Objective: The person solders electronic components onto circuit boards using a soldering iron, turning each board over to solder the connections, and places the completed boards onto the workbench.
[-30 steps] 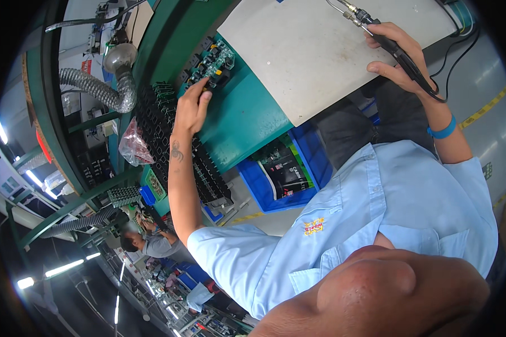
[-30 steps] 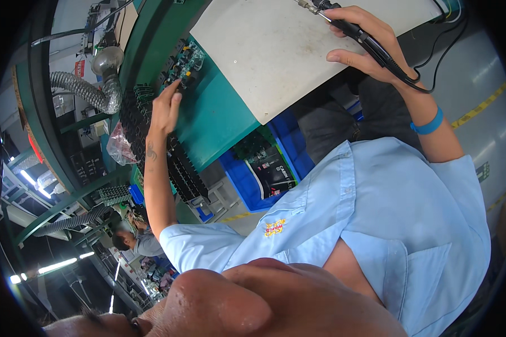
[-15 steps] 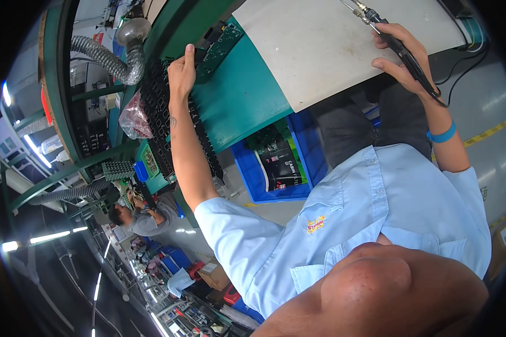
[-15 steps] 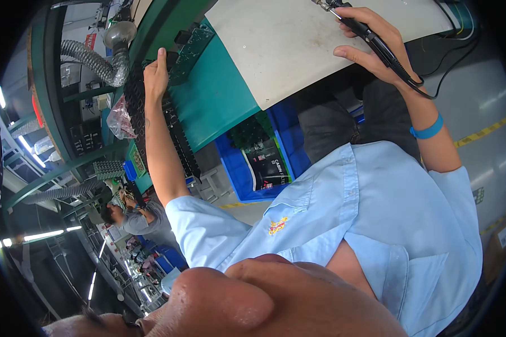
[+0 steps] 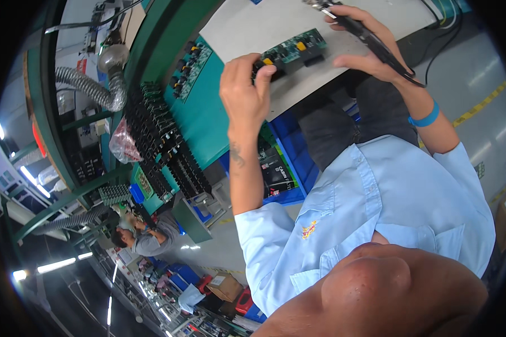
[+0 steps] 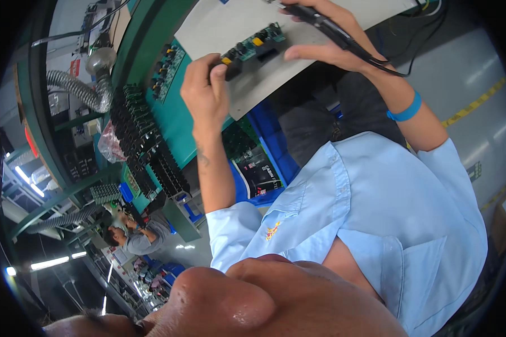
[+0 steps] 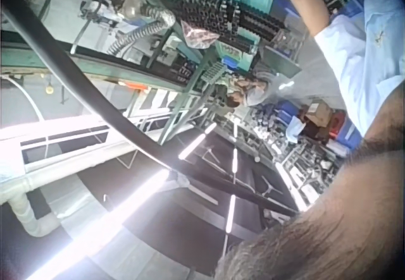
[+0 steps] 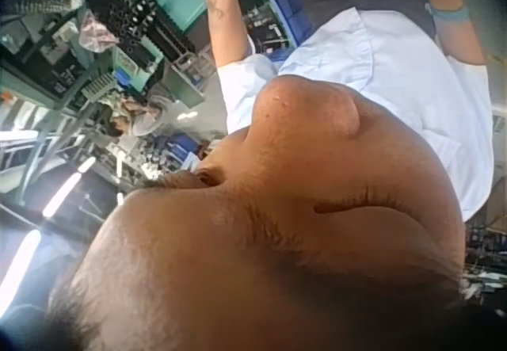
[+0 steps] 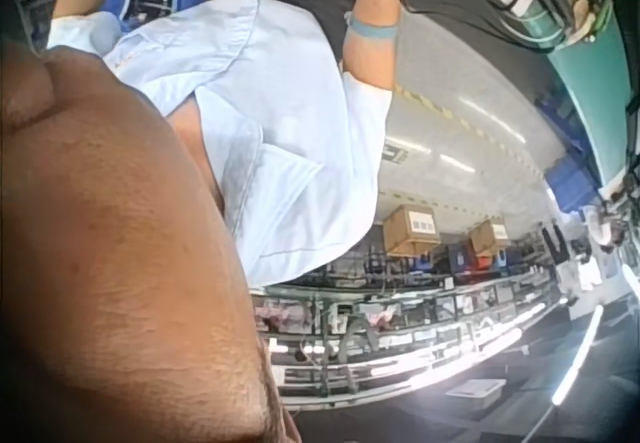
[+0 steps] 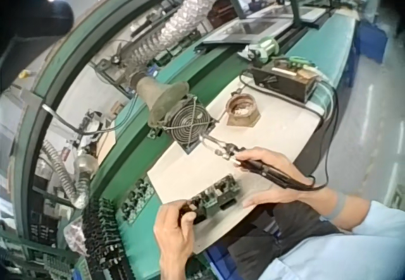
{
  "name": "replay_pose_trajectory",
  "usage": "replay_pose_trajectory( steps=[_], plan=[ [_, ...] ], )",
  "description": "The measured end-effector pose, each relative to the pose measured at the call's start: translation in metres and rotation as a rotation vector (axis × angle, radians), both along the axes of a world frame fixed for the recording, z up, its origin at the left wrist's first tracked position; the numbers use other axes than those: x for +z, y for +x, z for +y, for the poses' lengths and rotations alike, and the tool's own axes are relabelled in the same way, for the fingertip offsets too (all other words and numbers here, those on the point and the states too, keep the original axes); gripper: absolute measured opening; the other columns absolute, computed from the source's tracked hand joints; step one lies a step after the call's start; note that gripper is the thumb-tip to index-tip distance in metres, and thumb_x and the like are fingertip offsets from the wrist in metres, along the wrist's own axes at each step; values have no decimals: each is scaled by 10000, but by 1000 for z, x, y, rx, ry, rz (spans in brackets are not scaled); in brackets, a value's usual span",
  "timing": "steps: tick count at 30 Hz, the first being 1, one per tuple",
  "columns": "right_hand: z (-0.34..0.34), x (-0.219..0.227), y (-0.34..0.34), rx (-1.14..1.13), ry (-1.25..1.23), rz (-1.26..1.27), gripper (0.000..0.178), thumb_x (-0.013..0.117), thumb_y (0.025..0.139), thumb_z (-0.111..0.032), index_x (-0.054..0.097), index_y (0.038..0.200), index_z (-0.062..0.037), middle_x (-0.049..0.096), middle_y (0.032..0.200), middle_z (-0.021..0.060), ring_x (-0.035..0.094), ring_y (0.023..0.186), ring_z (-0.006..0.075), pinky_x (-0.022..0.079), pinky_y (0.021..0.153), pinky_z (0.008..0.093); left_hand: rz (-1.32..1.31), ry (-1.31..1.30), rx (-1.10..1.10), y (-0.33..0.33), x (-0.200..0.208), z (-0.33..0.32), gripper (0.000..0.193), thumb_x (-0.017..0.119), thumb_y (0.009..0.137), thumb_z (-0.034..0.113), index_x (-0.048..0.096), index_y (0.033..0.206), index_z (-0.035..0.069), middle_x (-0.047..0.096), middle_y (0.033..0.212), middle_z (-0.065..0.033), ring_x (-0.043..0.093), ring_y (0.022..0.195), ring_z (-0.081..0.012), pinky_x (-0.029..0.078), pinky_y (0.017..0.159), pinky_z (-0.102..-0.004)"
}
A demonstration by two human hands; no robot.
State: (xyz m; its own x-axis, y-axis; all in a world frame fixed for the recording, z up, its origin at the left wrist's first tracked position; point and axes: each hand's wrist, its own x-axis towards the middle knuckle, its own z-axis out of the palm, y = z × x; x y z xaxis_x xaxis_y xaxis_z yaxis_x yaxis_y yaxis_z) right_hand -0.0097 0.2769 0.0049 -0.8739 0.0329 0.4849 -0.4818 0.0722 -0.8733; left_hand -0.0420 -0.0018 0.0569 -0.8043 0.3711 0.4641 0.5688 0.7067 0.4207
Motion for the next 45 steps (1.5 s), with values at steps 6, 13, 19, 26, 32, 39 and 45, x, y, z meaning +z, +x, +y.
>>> replay_pose_trajectory(
  steps=[6,13,19,26,32,39,45],
  plan=[
    [2,-1,-7,67,171,124,876,952,646,-124,566,1428,-43,667,1331,132,660,1174,244,518,1048,360,26,184,-16,10,-36,18,408,614,1027,399,662,1177,22,733,953,-97,648,825,-246,510,798,-360],
    [0,-11,-8,155,168,119,889,968,630,-156,574,1420,-49,682,1281,116,686,1111,251,526,1038,365,-126,239,74,21,-41,15,512,623,1013,464,623,1257,14,733,1085,-104,667,938,-260,520,859,-381],
    [3,-13,-10,127,185,124,898,973,626,-164,573,1420,-45,689,1250,109,689,1086,248,541,1017,368,-5,329,-84,24,-41,9,567,753,924,435,618,1289,23,713,1190,-102,669,1054,-266,506,959,-377],
    [-4,-17,-12,91,111,131,832,972,674,-182,574,1384,-10,687,1209,141,688,1041,256,551,962,363,228,-56,-17,29,-25,20,603,887,750,225,653,1280,59,713,1231,-71,677,1083,-265,484,1019,-367],
    [1,-11,-11,61,141,122,850,966,670,-166,568,1407,-20,694,1210,132,689,1060,248,555,980,359,166,-314,-79,21,-1,52,551,867,705,96,695,1228,87,738,1177,-63,696,1019,-242,516,954,-352],
    [5,-11,-12,24,163,202,750,923,704,-90,600,1377,-20,695,1218,133,708,1023,251,567,966,355,160,-325,-45,16,-12,44,535,813,672,8,713,1191,93,754,1092,-49,713,918,-213,549,831,-320],
    [-11,-26,-11,0,-214,39,663,905,773,-133,592,1338,16,684,1173,147,682,1002,242,548,911,339,100,-75,24,19,16,28,354,804,776,8,699,1113,21,747,1049,-66,693,843,-167,547,774,-295]
  ],
)
